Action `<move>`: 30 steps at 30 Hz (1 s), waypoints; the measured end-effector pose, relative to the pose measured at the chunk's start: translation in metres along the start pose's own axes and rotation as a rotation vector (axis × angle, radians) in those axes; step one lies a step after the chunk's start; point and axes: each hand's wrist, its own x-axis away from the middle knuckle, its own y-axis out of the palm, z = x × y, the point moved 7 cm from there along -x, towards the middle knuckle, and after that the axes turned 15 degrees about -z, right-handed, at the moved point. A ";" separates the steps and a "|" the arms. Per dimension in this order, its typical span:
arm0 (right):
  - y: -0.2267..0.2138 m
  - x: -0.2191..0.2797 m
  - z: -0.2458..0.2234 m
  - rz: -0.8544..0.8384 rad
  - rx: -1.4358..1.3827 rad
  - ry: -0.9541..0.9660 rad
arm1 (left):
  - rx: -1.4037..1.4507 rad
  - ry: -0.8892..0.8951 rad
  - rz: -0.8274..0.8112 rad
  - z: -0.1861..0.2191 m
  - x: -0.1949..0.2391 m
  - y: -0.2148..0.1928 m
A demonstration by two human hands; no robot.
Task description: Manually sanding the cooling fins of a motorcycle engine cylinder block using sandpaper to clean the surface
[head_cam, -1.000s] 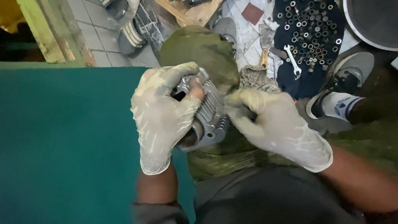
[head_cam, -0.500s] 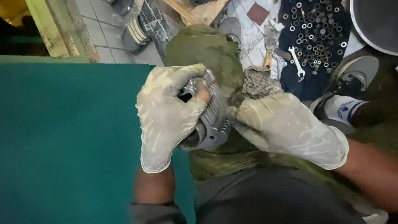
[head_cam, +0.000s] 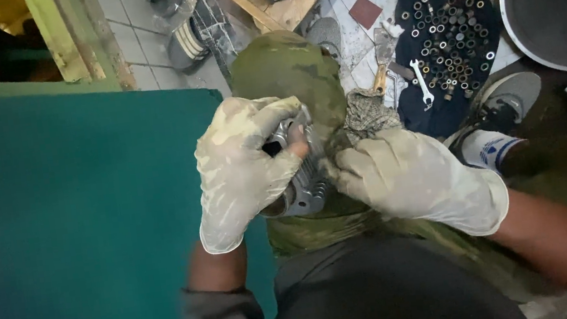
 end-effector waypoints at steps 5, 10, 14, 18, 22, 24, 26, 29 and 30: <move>0.003 -0.002 -0.001 0.120 0.072 0.167 | -0.013 0.003 -0.012 0.009 -0.008 -0.003; 0.010 0.002 0.016 -0.095 -0.401 0.070 | -0.005 -0.020 -0.010 0.006 -0.007 -0.005; 0.012 -0.010 0.020 -0.150 -0.285 0.161 | 0.002 -0.023 -0.012 0.006 -0.007 -0.004; 0.017 0.008 0.020 -0.247 -1.035 0.223 | -0.039 -0.116 -0.021 -0.004 -0.001 -0.002; 0.043 0.023 0.020 -0.283 -1.225 0.502 | 0.073 -0.138 0.048 -0.011 0.001 -0.007; 0.016 0.018 0.042 0.115 -1.333 0.679 | 0.073 -0.154 0.060 -0.013 0.004 -0.006; 0.004 0.009 0.043 0.191 -1.365 0.708 | 0.076 -0.165 0.068 -0.010 0.003 -0.007; -0.006 -0.011 0.038 0.248 -1.307 0.641 | 0.057 -0.180 0.065 -0.008 0.002 -0.004; -0.011 -0.022 0.032 0.228 -1.214 0.543 | 0.033 -0.182 0.058 -0.007 0.002 -0.003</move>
